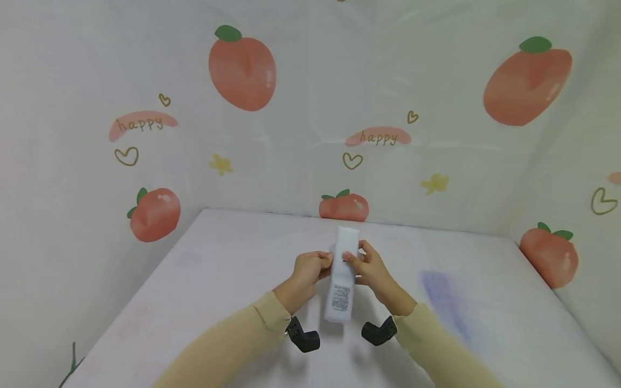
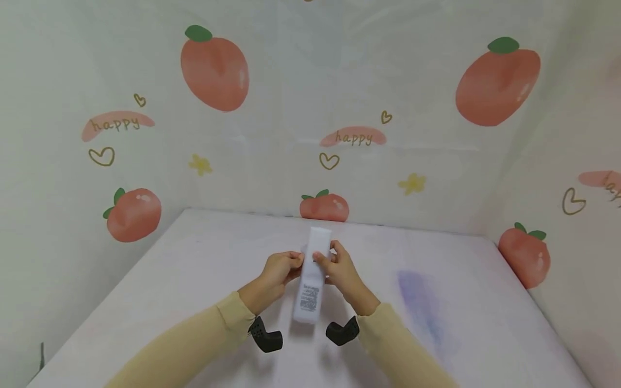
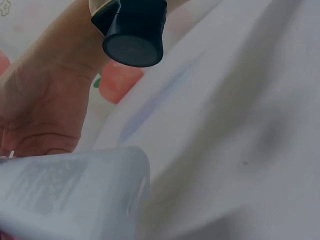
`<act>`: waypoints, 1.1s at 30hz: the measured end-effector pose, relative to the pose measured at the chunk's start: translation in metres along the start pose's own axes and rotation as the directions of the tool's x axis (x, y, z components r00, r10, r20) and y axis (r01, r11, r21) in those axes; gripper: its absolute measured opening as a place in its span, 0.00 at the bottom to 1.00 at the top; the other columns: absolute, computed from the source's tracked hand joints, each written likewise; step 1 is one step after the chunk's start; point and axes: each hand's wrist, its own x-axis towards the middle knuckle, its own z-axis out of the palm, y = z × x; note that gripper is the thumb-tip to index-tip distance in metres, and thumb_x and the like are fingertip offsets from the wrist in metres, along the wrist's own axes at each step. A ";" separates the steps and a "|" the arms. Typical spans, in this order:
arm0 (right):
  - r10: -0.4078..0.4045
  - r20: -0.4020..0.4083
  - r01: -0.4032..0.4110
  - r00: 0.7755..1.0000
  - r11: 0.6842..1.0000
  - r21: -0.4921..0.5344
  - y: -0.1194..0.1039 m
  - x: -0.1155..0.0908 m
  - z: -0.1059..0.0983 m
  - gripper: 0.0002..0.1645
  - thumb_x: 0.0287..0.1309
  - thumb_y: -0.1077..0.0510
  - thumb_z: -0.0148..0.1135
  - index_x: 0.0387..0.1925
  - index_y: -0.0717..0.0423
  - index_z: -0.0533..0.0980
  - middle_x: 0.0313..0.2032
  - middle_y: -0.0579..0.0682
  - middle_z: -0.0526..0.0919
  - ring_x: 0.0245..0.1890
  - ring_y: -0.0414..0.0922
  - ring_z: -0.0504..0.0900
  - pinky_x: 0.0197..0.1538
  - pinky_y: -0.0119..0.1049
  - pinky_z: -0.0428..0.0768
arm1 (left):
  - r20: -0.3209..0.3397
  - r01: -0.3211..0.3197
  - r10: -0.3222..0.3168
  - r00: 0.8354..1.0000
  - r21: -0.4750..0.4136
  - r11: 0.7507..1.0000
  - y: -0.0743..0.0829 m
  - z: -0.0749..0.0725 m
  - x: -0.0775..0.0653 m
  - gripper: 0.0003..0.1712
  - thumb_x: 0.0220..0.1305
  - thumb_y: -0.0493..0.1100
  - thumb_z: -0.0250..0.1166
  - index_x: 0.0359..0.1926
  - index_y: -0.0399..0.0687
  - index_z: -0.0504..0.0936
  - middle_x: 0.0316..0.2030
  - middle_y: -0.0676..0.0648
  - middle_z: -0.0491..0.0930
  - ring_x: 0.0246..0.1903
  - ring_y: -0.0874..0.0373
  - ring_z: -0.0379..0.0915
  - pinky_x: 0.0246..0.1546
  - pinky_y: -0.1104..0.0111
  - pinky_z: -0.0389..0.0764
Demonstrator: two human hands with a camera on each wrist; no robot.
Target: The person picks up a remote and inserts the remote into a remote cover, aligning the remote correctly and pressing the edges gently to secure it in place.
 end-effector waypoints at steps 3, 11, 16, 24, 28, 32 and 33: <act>-0.012 0.011 0.012 1.000 1.000 -0.008 -0.002 0.000 -0.002 0.18 0.67 0.56 0.57 0.50 0.61 0.64 0.35 0.51 0.82 0.31 0.44 0.83 0.40 0.49 0.84 | -0.016 -0.018 0.018 1.000 0.003 1.000 0.003 0.003 0.002 0.06 0.63 0.34 0.63 0.37 0.32 0.81 0.31 0.49 0.78 0.27 0.62 0.73 0.31 0.75 0.78; -0.021 -0.001 0.021 1.000 1.000 -0.005 -0.008 -0.002 0.002 0.17 0.67 0.57 0.57 0.48 0.62 0.62 0.36 0.53 0.82 0.31 0.43 0.83 0.39 0.46 0.85 | -0.073 -0.048 0.049 0.996 0.015 0.999 0.007 0.006 0.006 0.06 0.62 0.34 0.63 0.35 0.30 0.81 0.28 0.50 0.77 0.24 0.61 0.71 0.27 0.74 0.76; -0.002 -0.031 0.002 1.000 1.000 -0.009 -0.009 -0.004 0.005 0.17 0.67 0.57 0.57 0.48 0.62 0.62 0.38 0.56 0.82 0.31 0.43 0.82 0.38 0.46 0.85 | -0.080 -0.067 0.069 0.994 0.029 0.997 0.009 0.006 0.010 0.04 0.58 0.30 0.63 0.34 0.30 0.82 0.25 0.50 0.76 0.22 0.61 0.70 0.24 0.75 0.75; -0.043 -0.020 0.043 0.999 0.999 -0.013 -0.013 -0.002 0.005 0.18 0.67 0.57 0.57 0.49 0.63 0.61 0.40 0.59 0.82 0.30 0.42 0.82 0.36 0.43 0.85 | -0.071 -0.085 0.088 0.994 0.038 0.996 0.016 0.007 0.015 0.02 0.55 0.28 0.62 0.30 0.31 0.81 0.24 0.49 0.76 0.21 0.61 0.71 0.23 0.74 0.76; -0.043 -0.019 0.043 0.999 0.999 0.010 -0.014 0.000 0.003 0.18 0.67 0.57 0.57 0.49 0.62 0.62 0.41 0.58 0.82 0.32 0.44 0.84 0.39 0.47 0.85 | -0.054 -0.080 0.083 0.995 0.056 0.995 0.019 0.006 0.015 0.05 0.59 0.31 0.63 0.34 0.30 0.82 0.25 0.50 0.76 0.23 0.62 0.72 0.25 0.75 0.76; -0.012 0.005 0.011 1.000 1.000 0.023 -0.014 0.003 -0.003 0.21 0.68 0.53 0.55 0.52 0.62 0.62 0.41 0.56 0.82 0.34 0.45 0.85 0.43 0.49 0.84 | 0.036 -0.057 0.055 0.998 0.076 0.995 0.018 0.002 0.013 0.09 0.64 0.36 0.62 0.39 0.31 0.81 0.26 0.50 0.76 0.25 0.63 0.72 0.28 0.76 0.76; -0.003 0.021 0.003 1.000 1.000 0.020 -0.014 0.003 -0.004 0.22 0.69 0.52 0.55 0.54 0.62 0.61 0.41 0.56 0.82 0.35 0.45 0.85 0.44 0.49 0.84 | 0.069 -0.052 0.046 0.997 0.086 0.995 0.017 -0.001 0.012 0.10 0.66 0.37 0.61 0.40 0.31 0.80 0.27 0.50 0.76 0.26 0.63 0.72 0.29 0.76 0.77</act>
